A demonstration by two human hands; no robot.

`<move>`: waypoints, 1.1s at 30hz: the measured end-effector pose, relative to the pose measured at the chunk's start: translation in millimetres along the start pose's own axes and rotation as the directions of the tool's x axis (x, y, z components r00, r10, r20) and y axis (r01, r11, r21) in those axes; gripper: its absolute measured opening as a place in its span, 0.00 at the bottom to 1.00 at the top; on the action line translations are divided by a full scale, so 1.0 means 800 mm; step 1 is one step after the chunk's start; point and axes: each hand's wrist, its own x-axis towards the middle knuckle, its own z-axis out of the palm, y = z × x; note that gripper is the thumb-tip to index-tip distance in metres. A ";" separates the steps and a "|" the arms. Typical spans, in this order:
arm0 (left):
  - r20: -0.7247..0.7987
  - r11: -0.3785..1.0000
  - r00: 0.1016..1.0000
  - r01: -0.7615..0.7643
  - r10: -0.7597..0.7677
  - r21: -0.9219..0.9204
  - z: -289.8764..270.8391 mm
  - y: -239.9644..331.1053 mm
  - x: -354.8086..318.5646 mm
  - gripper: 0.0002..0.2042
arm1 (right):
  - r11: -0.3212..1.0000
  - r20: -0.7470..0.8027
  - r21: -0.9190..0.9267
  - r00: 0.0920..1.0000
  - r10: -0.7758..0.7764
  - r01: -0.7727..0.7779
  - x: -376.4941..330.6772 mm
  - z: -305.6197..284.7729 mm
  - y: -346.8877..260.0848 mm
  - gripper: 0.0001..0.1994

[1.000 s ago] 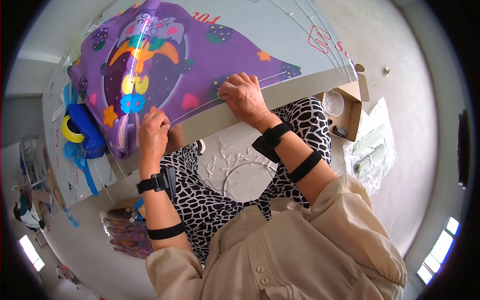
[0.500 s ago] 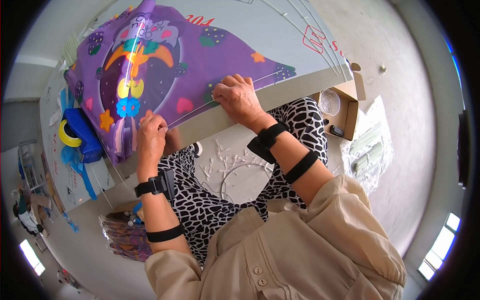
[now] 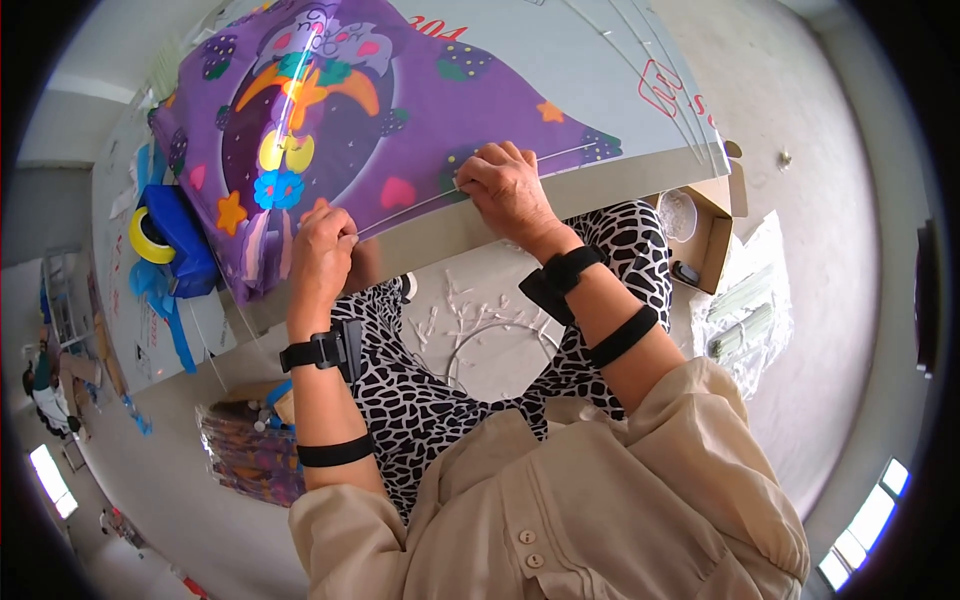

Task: Assembling a kite by attaching string and tape to the frame.

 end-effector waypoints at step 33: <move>-0.342 0.980 0.919 0.169 -0.195 -0.104 -0.056 -0.021 -0.056 0.04 | 0.996 0.032 0.089 1.000 0.000 -0.003 0.009 -0.018 -0.005 0.04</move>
